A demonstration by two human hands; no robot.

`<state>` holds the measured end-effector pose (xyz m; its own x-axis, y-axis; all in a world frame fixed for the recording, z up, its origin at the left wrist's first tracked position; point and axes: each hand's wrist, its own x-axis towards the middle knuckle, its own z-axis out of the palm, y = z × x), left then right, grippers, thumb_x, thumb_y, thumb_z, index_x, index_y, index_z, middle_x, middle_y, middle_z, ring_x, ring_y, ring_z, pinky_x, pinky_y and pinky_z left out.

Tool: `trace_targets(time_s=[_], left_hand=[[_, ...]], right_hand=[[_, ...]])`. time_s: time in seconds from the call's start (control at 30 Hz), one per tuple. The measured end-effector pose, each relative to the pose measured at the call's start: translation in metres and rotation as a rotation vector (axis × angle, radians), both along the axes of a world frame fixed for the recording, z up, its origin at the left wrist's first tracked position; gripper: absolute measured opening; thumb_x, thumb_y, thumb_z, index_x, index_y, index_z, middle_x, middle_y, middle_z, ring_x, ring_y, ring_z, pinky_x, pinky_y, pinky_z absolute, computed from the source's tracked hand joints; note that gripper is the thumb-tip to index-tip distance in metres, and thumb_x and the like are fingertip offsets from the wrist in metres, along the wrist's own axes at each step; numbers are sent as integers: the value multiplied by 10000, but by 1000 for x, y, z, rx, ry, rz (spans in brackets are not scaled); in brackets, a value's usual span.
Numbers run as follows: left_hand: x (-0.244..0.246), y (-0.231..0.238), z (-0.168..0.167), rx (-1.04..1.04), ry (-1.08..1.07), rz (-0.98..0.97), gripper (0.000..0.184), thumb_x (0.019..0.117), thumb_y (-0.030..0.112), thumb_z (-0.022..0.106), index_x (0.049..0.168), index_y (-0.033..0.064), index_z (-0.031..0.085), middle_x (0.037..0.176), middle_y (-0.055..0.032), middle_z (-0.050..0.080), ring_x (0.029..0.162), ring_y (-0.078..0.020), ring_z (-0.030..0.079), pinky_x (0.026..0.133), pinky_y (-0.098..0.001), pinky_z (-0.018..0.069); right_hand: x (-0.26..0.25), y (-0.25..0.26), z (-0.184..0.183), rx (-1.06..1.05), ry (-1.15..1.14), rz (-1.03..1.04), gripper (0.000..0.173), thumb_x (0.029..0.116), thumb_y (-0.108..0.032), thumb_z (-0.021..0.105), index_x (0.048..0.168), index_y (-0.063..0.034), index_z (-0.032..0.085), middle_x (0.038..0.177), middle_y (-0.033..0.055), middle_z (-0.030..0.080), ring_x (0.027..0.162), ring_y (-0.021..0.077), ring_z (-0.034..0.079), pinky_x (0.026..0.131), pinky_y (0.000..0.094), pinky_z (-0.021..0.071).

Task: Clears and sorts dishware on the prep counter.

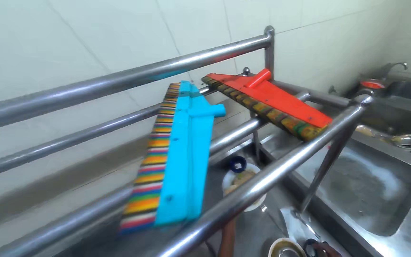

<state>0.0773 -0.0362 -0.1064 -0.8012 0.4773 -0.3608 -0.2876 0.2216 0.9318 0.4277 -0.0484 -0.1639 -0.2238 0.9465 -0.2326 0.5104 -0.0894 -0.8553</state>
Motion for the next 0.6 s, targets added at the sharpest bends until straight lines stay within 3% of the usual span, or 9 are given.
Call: trace_targets(time_s=[0.1, 0.2, 0.3, 0.37, 0.47, 0.6], left_hand=[[-16, -75, -34, 122, -83, 72, 228, 1067, 57, 496, 1233, -98, 488, 1142, -282, 608, 889, -340, 728, 754, -461, 647], [-10, -157, -45, 107, 3, 139, 235, 1069, 85, 497, 1217, -97, 496, 1090, -259, 607, 850, -313, 716, 733, -457, 643], [-3, -239, -49, -27, 95, 207, 266, 1075, 128, 506, 1219, -94, 518, 1080, -254, 616, 865, -308, 715, 754, -471, 643], [1, -286, -47, -107, 165, 260, 286, 1076, 154, 515, 1228, -87, 538, 1071, -245, 625, 877, -302, 712, 760, -475, 642], [7, -341, -47, -191, 255, 385, 297, 1069, 160, 520, 1240, -80, 553, 1026, -234, 636, 849, -297, 697, 757, -494, 624], [10, -393, -47, -226, 317, 498, 232, 1065, 164, 533, 1122, -56, 585, 910, -184, 670, 766, -264, 716, 719, -479, 630]], right_hand=[[-52, -20, 29, -20, 43, 361, 356, 1067, -214, 467, 1295, -55, 688, 1193, 177, 719, 1085, 289, 693, 994, 523, 529], [-116, -57, 54, -43, -92, 713, 413, 1075, -293, 467, 1408, -74, 578, 1048, 204, 716, 952, 362, 703, 889, 581, 546], [-177, -105, 50, -44, -193, 1021, 404, 1095, -331, 402, 1388, -93, 546, 987, 184, 706, 927, 366, 703, 852, 571, 553], [-209, -140, 42, -20, -226, 1188, 395, 1099, -330, 386, 1378, -115, 563, 1036, 187, 713, 981, 378, 703, 875, 587, 546], [-240, -188, 24, 18, -279, 1344, 402, 1106, -330, 378, 1371, -115, 591, 1128, 206, 710, 1073, 393, 689, 931, 605, 528], [-269, -206, 3, 50, -482, 1315, 428, 1104, -294, 367, 1442, -95, 539, 1241, 227, 678, 1171, 406, 655, 989, 599, 508]])
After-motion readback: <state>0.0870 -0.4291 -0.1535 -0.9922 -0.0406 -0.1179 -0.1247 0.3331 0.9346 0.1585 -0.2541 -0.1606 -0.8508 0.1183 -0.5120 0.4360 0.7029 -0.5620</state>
